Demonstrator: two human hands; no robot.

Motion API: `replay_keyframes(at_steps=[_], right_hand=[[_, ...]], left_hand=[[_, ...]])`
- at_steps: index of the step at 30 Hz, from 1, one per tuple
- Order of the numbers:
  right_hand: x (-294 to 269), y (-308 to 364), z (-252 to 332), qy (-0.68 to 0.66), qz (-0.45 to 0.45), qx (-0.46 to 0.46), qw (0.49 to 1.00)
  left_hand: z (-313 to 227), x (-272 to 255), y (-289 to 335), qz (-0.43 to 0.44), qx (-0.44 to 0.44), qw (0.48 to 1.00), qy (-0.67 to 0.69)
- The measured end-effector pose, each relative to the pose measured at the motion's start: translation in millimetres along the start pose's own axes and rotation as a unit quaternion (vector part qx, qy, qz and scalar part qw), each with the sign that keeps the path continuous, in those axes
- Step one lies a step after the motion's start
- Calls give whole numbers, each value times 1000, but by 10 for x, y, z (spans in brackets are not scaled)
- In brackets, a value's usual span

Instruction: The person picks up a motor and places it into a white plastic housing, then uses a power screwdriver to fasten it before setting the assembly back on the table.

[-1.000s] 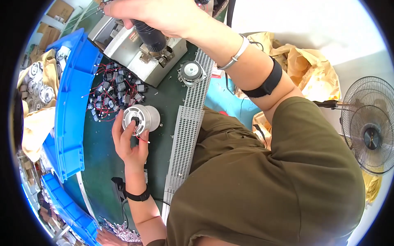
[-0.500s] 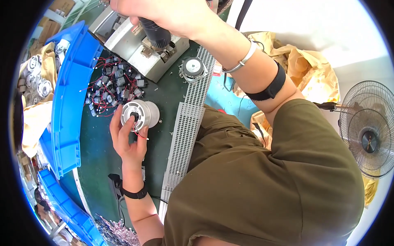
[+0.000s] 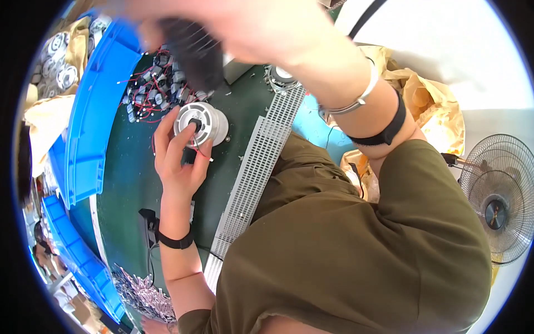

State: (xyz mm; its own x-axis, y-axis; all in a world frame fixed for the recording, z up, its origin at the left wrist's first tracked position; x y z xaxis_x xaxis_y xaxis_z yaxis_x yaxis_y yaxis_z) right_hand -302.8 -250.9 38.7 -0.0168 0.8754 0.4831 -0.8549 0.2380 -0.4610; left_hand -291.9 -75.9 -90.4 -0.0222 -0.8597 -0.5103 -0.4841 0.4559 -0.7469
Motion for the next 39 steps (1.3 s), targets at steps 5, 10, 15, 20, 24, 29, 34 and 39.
replay_keyframes(at_steps=[5,10,15,20,24,29,34,39], right_hand=[[179,-160,-205,100,94,-108,985],[324,-30,-92,139,34,-24,989],[299,-40,-224,159,-6,-44,986],[297,-20,-206,120,-21,89,989],[321,-64,-303,110,8,25,994],[349,-85,-337,125,94,-25,987],[337,-93,-363,136,41,4,990],[529,12,-207,448,130,-266,843]], left_hand=[[-31,-8,-14,-1,-7,1000,-23],[-27,1,-28,-5,-9,1000,-11],[20,-16,34,-14,-20,1000,-11],[-33,25,-28,-13,-9,1000,1],[-11,-2,17,-14,-13,1000,-9],[39,9,31,-5,-30,1000,7],[50,24,-6,-9,-27,999,20],[-34,-51,-48,-1,-18,1000,-6]])
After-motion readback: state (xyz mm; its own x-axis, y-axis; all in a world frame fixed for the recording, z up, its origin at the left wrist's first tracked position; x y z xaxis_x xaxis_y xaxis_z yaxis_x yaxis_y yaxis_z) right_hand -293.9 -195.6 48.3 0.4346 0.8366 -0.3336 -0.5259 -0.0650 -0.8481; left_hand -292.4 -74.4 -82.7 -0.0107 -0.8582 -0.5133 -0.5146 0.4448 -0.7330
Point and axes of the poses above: each hand's wrist, its own y-axis away from the middle knuckle, its own x-axis out of the palm, z = x × y, the point moved 6 cm from there along -y, towards the middle knuckle, and after that the axes turned 8 degrees about -z, right-handed, at the moved point
